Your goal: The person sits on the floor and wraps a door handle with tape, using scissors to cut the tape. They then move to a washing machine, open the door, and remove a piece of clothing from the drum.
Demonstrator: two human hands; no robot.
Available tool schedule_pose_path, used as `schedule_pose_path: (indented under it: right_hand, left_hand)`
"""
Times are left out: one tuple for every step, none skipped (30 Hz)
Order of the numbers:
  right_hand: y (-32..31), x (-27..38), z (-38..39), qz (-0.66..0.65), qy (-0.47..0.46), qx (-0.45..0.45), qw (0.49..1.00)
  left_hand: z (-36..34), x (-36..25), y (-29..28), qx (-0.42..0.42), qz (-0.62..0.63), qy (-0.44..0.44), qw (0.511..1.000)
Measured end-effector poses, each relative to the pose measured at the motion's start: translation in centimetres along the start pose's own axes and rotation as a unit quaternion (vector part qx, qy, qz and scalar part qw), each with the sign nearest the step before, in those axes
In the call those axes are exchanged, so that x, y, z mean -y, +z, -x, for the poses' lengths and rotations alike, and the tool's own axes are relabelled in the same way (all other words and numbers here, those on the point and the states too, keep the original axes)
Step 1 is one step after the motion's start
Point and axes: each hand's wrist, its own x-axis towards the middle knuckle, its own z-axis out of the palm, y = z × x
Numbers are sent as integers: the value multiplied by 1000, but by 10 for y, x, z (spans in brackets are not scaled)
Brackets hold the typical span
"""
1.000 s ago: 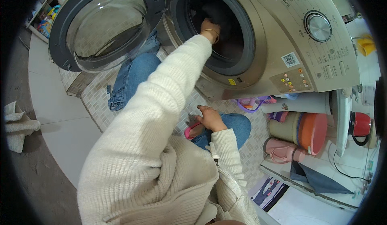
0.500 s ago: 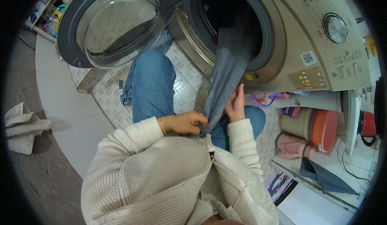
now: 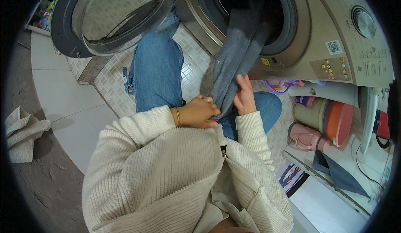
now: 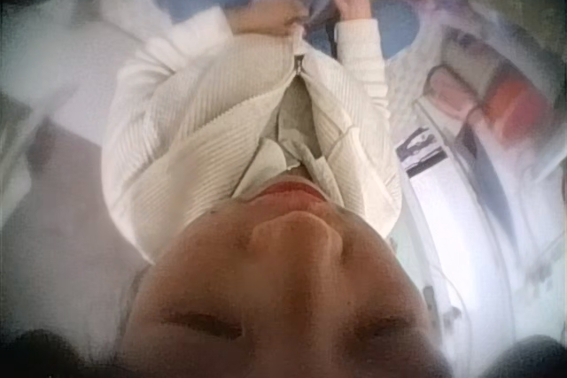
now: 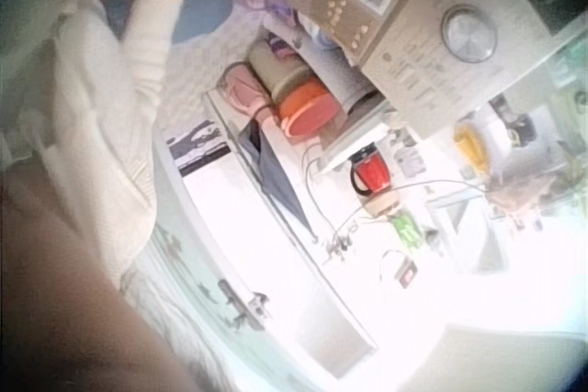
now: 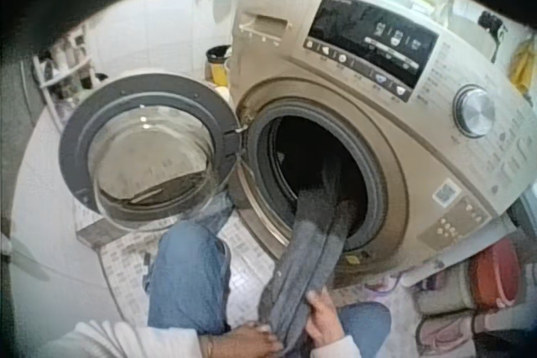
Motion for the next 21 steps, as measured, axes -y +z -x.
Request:
schedule_pose_path:
  right_hand:
    - [14, 6, 4, 32, 2, 5, 999]
    - [21, 9, 6, 63, 4, 9, 998]
    - [19, 9, 5, 42, 8, 11, 999]
    - [18, 10, 5, 22, 12, 12, 1000]
    - [17, 10, 6, 0, 16, 12, 1000]
    - [15, 8, 7, -10, 16, 10, 1000]
    - [15, 8, 7, -18, 14, 10, 1000]
    - [14, 8, 6, -27, 12, 11, 1000]
    - [14, 8, 6, -33, 14, 14, 999]
    - [14, 8, 6, -40, 16, 17, 999]
    - [15, 8, 6, -48, 18, 21, 998]
    - [15, 8, 6, -46, 15, 18, 999]
    - [15, 7, 7, -44, 12, 15, 999]
    - [16, 7, 7, -42, 9, 11, 999]
    - [16, 6, 7, -41, 9, 14, 999]
    - [14, 6, 6, -41, 9, 15, 999]
    - [13, 5, 6, -40, 9, 16, 999]
    - [12, 4, 7, -38, 8, 13, 999]
    - [12, 3, 6, -35, 8, 11, 999]
    - [13, 3, 7, -32, 8, 10, 999]
    - [13, 4, 7, -28, 13, 3, 1000]
  left_hand:
    - [-1, 2, -2, -17, 18, -26, 999]
    - [-4, 4, -6, -34, 36, -51, 997]
    - [-9, 9, -10, -137, 70, -83, 985]
    - [-17, 13, -17, -239, 104, -113, 959]
    - [-25, 19, -22, -335, 136, -143, 921]
    - [-33, 26, -26, -364, 157, -161, 904]
    - [-42, 33, -31, -395, 176, -178, 884]
    - [-51, 38, -34, -425, 195, -195, 862]
    - [-58, 39, -34, -430, 217, -192, 855]
    - [-64, 40, -35, -434, 238, -189, 848]
    - [-69, 41, -35, -438, 258, -187, 841]
    - [-73, 45, -33, -436, 277, -184, 836]
    - [-77, 47, -32, -434, 295, -182, 832]
    - [-80, 50, -31, -431, 313, -179, 827]
    - [-81, 52, -29, -446, 256, -191, 836]
    - [-83, 53, -30, -447, 233, -193, 841]
    - [-83, 55, -30, -449, 210, -195, 847]
    - [-83, 56, -31, -450, 187, -196, 851]
    - [-82, 58, -32, -455, 157, -190, 856]
    - [-81, 59, -32, -460, 127, -183, 859]
    - [-81, 59, -32, -465, 97, -176, 862]
